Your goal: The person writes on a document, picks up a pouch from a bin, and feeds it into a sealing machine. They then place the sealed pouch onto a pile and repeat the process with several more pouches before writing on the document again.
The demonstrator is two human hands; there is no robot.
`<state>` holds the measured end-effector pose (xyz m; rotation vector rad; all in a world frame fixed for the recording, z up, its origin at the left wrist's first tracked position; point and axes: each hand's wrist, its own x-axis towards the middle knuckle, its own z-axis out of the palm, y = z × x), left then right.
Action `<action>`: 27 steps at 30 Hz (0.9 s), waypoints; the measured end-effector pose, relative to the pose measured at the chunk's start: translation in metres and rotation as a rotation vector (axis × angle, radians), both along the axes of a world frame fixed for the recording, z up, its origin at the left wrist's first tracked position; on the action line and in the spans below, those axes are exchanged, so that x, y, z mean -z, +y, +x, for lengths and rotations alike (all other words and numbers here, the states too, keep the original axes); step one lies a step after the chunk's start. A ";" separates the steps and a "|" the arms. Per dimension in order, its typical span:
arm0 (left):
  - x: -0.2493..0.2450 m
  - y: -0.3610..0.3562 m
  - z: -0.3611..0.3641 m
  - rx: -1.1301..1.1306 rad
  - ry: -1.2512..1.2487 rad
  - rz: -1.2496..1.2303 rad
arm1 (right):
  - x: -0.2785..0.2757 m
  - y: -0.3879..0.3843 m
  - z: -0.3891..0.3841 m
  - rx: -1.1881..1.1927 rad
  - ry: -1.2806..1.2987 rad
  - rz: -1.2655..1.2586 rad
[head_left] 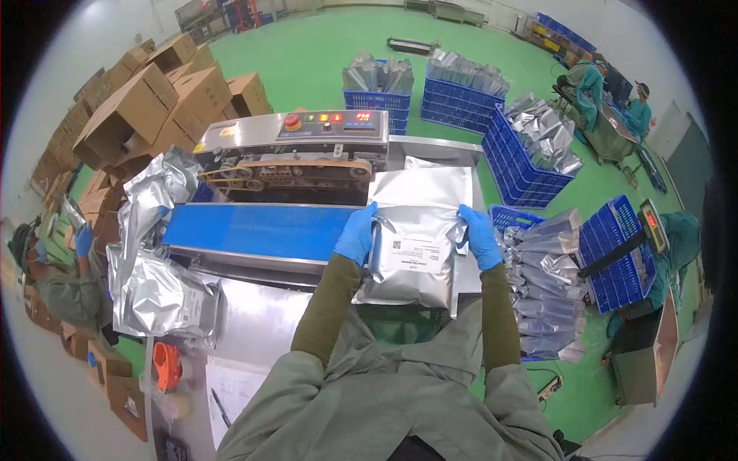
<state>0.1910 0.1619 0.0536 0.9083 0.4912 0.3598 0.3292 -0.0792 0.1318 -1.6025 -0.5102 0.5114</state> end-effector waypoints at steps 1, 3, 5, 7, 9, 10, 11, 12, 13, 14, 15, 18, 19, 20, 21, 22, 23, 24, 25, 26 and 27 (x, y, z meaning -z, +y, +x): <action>0.008 0.008 -0.003 0.027 0.006 0.004 | 0.010 0.006 -0.001 -0.014 0.066 0.028; 0.013 0.021 -0.010 0.008 0.017 -0.011 | 0.020 0.022 -0.001 -0.003 0.059 0.045; 0.012 0.036 -0.011 -0.058 0.094 0.101 | 0.019 0.035 -0.003 0.001 -0.013 0.063; 0.006 0.057 -0.021 -0.048 0.181 0.324 | 0.014 0.050 -0.016 -0.013 0.031 0.046; -0.011 0.067 -0.033 -0.073 0.299 0.520 | 0.023 0.067 -0.018 -0.024 0.122 0.075; -0.010 0.077 -0.039 -0.076 0.299 0.523 | 0.019 0.072 -0.024 -0.027 0.121 0.078; -0.010 0.089 -0.048 -0.064 0.371 0.542 | 0.015 0.076 -0.032 -0.095 0.153 0.058; -0.010 0.099 -0.055 -0.054 0.444 0.561 | 0.010 0.078 -0.038 -0.165 0.185 0.039; -0.047 0.082 -0.078 -0.154 0.435 0.639 | 0.009 0.076 -0.042 -0.217 0.178 0.026; -0.065 0.079 -0.096 -0.163 0.439 0.639 | 0.004 0.068 -0.049 -0.228 0.180 0.027; -0.079 0.083 -0.116 -0.311 0.380 0.523 | -0.007 0.055 -0.057 -0.242 0.199 0.016; -0.072 0.080 -0.173 -0.820 0.267 0.547 | -0.010 0.007 -0.072 -0.293 0.108 0.128; -0.063 0.073 -0.202 -1.154 0.204 0.710 | -0.002 -0.008 -0.072 -0.215 0.182 0.087; -0.052 0.060 -0.231 -1.152 0.034 0.525 | 0.006 -0.019 -0.074 -0.143 0.250 0.037; -0.041 0.034 -0.242 -1.332 0.428 0.428 | 0.009 -0.029 -0.079 -0.121 0.291 0.003; -0.034 0.018 -0.244 -1.207 0.234 0.255 | 0.015 -0.039 -0.084 -0.092 0.326 -0.028; -0.026 0.003 -0.246 -1.082 0.064 0.050 | 0.033 -0.051 -0.083 -0.060 0.362 0.019; -0.018 -0.012 -0.247 -0.963 -0.052 -0.153 | 0.046 -0.055 -0.085 -0.016 0.393 0.060; -0.034 -0.021 -0.246 -0.783 -0.152 -0.226 | 0.047 -0.049 -0.094 -0.043 0.394 0.046; -0.016 -0.008 -0.246 -0.678 -0.160 -0.218 | 0.046 -0.045 -0.104 0.040 0.359 0.073; -0.015 0.000 -0.240 -0.748 -0.198 -0.159 | 0.044 -0.043 -0.110 0.126 0.316 0.104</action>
